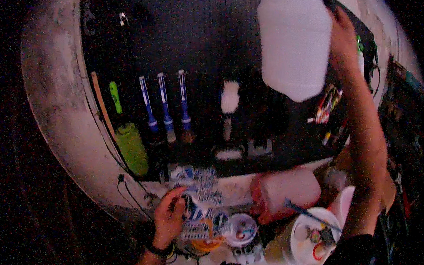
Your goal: The person retrieves a sheet of stickers and a white spray bottle from a cluttered shelf. They peel individual stickers from the sheet and apply them to the body of the spray bottle, smoothing each one down. The person handles multiple stickers and the bottle throughout the process.
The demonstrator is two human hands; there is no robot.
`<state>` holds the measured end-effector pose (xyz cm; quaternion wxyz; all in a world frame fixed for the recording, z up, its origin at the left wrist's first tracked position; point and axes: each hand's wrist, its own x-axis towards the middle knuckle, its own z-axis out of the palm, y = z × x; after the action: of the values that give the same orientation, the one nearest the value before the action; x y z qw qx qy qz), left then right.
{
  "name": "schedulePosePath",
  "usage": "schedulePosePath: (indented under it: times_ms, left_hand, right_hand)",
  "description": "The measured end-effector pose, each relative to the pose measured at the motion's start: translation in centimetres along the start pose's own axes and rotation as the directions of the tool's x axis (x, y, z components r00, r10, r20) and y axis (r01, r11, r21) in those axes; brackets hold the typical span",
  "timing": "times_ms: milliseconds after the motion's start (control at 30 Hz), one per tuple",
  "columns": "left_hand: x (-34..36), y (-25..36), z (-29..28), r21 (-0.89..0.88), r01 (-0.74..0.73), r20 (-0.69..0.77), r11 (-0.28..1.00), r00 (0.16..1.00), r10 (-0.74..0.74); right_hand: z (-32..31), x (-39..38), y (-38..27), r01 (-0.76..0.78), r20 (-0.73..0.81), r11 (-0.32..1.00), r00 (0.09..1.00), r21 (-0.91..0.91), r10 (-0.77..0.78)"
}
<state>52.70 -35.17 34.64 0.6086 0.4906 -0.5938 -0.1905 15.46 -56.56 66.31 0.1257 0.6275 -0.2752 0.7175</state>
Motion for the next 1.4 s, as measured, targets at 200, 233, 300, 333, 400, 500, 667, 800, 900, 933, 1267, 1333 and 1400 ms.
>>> schedulePosePath:
  times_ms: [200, 233, 300, 333, 400, 500, 667, 800, 900, 933, 1267, 1333, 1400]
  left_hand:
    - [-1.0, 1.7, -0.4, -0.049, -0.126, 0.218, 0.991, 0.967, 0.134]
    - [-1.7, 1.9, -0.6, -0.183, -0.151, 0.222, 0.972, 0.956, 0.190]
    - [-3.6, 1.0, -1.0, -0.448, -0.174, 0.193, 0.877, 0.939, 0.285]
    - [-3.9, 1.9, -0.5, -0.524, -0.290, 0.116, 0.801, 0.907, 0.404]
    - [-5.0, 4.4, -0.2, -0.681, 0.044, 0.341, 0.731, 0.903, 0.263]
    - [-7.9, 9.9, 4.9, -0.692, 0.139, 0.480, 0.708, 0.821, 0.308]
    - [-11.8, 12.8, 10.4, -0.587, -0.213, 0.397, 0.781, 0.765, 0.507]
    - [-15.0, 15.5, 11.7, -0.681, -0.297, 0.297, 0.670, 0.724, 0.623]
    - [-18.2, 17.9, 13.6, -0.413, -0.602, 0.190, 0.684, 0.677, 0.711]
    - [-19.4, 18.4, 14.2, -0.280, -0.719, 0.190, 0.636, 0.608, 0.771]
    - [-34.5, 26.4, 23.2, -0.570, -0.500, 0.373, 0.652, 0.550, 0.747]
    - [-37.1, 27.3, 24.8, -0.497, -0.513, 0.398, 0.701, 0.583, 0.708]
    - [-39.2, 26.8, 26.8, -0.720, -0.082, 0.491, 0.689, 0.642, 0.589]
  right_hand:
    - [-8.5, -11.8, -13.1, -0.053, 0.058, 0.972, 0.996, -0.230, 0.068]
    - [-10.1, -13.0, -15.5, -0.194, 0.012, 0.973, 0.980, -0.125, 0.197]
    - [-12.2, -16.7, -18.5, -0.314, -0.099, 0.949, 0.946, -0.033, 0.310]
    - [-13.9, -17.9, -19.5, -0.358, -0.095, 0.928, 0.932, -0.100, 0.350]
    - [-16.5, -20.7, -21.1, -0.441, -0.108, 0.880, 0.897, -0.176, 0.428]
    - [-21.9, -26.8, -21.4, -0.509, -0.166, 0.759, 0.858, -0.406, 0.486]
    - [-25.1, -33.2, -26.4, -0.591, -0.286, 0.769, 0.801, -0.242, 0.526]
    - [-28.5, -35.2, -28.6, -0.609, -0.339, 0.767, 0.778, -0.202, 0.529]
    - [-32.7, -36.2, -29.9, -0.634, -0.380, 0.755, 0.749, -0.169, 0.543]
    - [-33.7, -36.3, -30.4, -0.662, -0.405, 0.737, 0.717, -0.136, 0.568]
    - [-50.9, -42.7, -30.1, -0.676, -0.569, 0.704, 0.675, -0.220, 0.470]
    - [-53.4, -42.7, -31.8, -0.707, -0.566, 0.696, 0.628, -0.128, 0.534]
    - [-54.3, -42.2, -33.4, -0.711, -0.571, 0.700, 0.602, -0.065, 0.558]
